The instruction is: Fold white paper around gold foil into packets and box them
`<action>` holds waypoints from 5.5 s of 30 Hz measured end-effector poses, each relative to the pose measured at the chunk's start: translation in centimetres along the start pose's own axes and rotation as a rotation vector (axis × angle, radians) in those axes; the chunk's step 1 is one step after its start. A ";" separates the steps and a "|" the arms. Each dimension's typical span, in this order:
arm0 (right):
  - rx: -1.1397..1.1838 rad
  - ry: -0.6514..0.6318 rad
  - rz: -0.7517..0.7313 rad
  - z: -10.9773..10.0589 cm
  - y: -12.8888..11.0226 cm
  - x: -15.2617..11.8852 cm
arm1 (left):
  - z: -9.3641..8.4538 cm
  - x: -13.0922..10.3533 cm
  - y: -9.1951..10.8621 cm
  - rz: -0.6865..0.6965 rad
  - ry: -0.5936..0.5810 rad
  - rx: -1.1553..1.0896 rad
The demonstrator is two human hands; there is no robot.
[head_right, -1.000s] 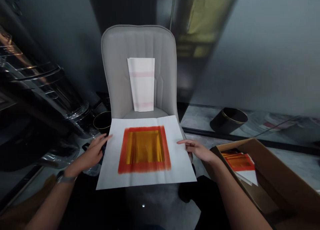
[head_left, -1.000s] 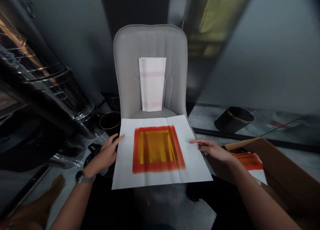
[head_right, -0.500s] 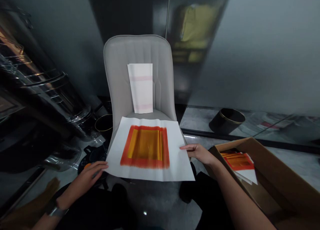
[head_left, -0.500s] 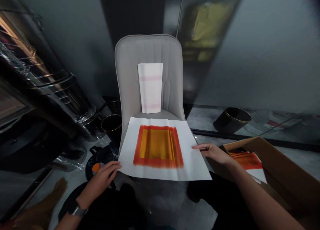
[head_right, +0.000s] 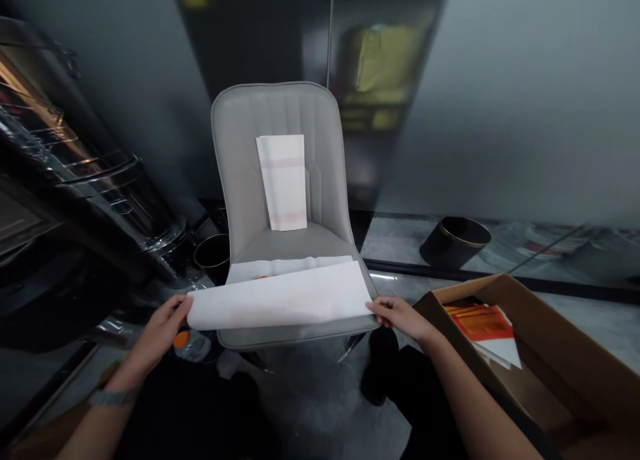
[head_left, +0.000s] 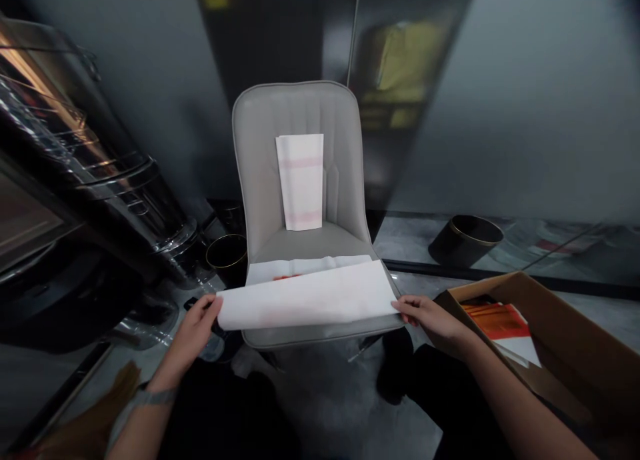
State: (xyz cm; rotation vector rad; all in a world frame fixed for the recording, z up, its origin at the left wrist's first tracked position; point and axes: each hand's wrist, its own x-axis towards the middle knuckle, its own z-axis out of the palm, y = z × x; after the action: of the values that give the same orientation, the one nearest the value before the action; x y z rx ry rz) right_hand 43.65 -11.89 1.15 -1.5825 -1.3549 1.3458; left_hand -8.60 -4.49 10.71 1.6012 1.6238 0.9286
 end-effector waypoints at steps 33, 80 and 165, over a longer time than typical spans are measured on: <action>-0.880 0.207 -0.327 6.3 -7.5 6.7 | 19.0 7.1 5.2 0.367 -0.540 0.835; -0.876 0.320 -0.064 6.2 -6.3 13.5 | 21.4 13.1 3.6 0.435 -0.386 0.916; -0.913 0.317 -0.004 5.8 -6.3 13.4 | 17.1 12.2 0.5 0.337 -0.253 0.982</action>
State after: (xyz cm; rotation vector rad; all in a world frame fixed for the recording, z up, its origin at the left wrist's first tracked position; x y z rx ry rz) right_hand 35.50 1.73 1.64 -2.2260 -1.8723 0.3986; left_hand 5.89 8.24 2.40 2.5674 1.7490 -0.0164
